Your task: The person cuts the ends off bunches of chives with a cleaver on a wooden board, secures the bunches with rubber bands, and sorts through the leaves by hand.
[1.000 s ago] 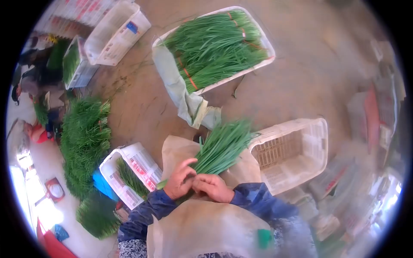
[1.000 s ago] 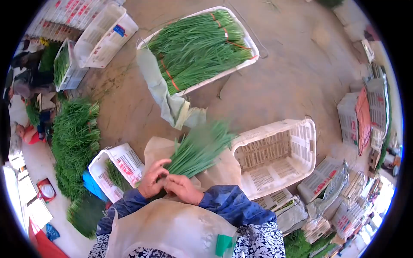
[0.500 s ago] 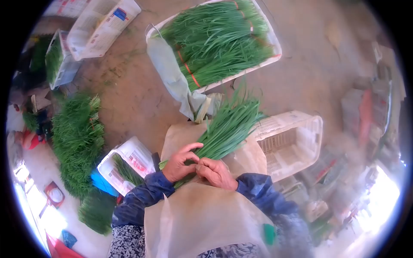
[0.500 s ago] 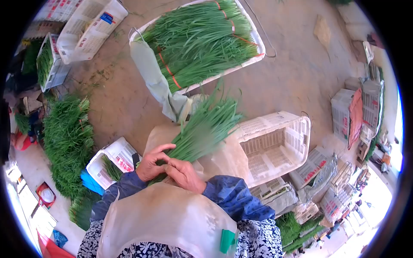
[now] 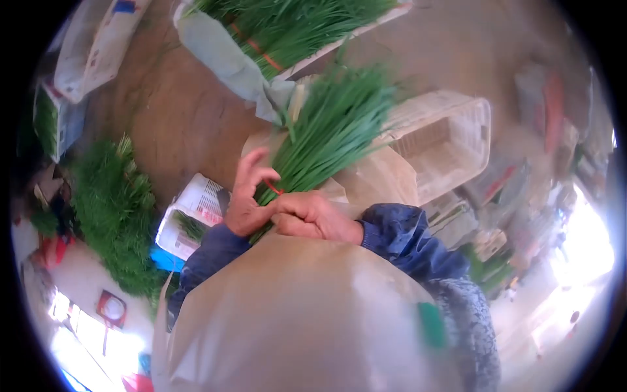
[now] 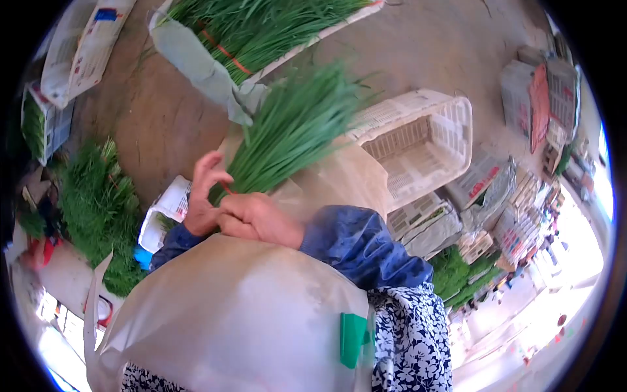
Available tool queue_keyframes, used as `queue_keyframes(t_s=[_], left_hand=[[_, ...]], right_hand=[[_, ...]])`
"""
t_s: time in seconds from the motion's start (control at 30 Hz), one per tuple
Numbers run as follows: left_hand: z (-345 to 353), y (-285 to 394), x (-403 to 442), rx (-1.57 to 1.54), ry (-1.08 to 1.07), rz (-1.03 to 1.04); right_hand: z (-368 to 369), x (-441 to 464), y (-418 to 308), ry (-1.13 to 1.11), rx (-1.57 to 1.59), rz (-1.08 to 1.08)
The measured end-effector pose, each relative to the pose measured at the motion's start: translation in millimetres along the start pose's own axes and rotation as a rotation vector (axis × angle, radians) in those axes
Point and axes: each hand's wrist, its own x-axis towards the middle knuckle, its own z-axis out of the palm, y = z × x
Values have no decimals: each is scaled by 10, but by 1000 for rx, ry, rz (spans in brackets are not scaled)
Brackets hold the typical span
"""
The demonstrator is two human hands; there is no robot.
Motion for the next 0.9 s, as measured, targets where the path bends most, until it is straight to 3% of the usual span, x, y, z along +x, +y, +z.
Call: queue_keyframes(t_s=[0.07, 0.1, 0.17, 0.2, 0.27, 0.3, 0.33, 0.37, 0.43, 0.47, 0.53, 0.57, 0.7, 0.73, 0.77, 0.8, 0.83, 0.87, 0.9], left_hand=[[-39, 59, 112, 151, 210, 47], [-50, 135, 144, 202, 286, 53], [-195, 252, 230, 102, -58, -416], [-186, 226, 275, 105, -58, -415], [-387, 214, 369, 134, -156, -347], [-359, 195, 382, 139, -155, -345], [-467, 244, 357, 338, -170, -265], [-572, 282, 395, 534, -177, -167], [-554, 363, 397, 851, -153, 52], [-558, 394, 428, 858, -161, 63], [-632, 486, 482, 1054, -267, 258], [-723, 731, 527, 1107, -409, 202], [-800, 1126, 604, 1275, -387, 133], [-883, 1373, 605, 1406, -316, 313], [-943, 1692, 668, 1520, -242, 503], [-1025, 2024, 541, 1484, -35, 570], [-1083, 2150, 561, 1408, 150, 686], [-1181, 2123, 561, 952, 402, 747], [-1347, 2042, 569, 608, 489, 771]], right_hand=[[23, 31, 44, 5, -268, -258], [41, 17, 53, 23, -188, -224], [53, 19, 4, -7, -246, -279], [-29, 19, -38, -79, -348, -314], [-134, 1, -197, -111, -396, -360], [-230, -85, -241, -80, -812, -547], [-199, -90, -273, -31, -1208, -739], [-176, -27, -297, -18, -1199, -763], [-171, 7, -334, 368, -1183, -504], [-160, 41, -335, 384, -1180, -508], [-94, 208, -357, 197, -1387, -745], [-102, 469, -70, 338, -1461, -779], [-341, 761, 45, 225, -1449, -633], [-370, 777, -147, 209, -1432, -678], [-524, 851, -335, 252, -1153, -707], [-569, 903, -426, 252, -862, -721], [-681, 951, -436, 251, -720, -747], [-715, 993, -477, 224, -578, -775], [-805, 1012, -625, 188, -440, -695]])
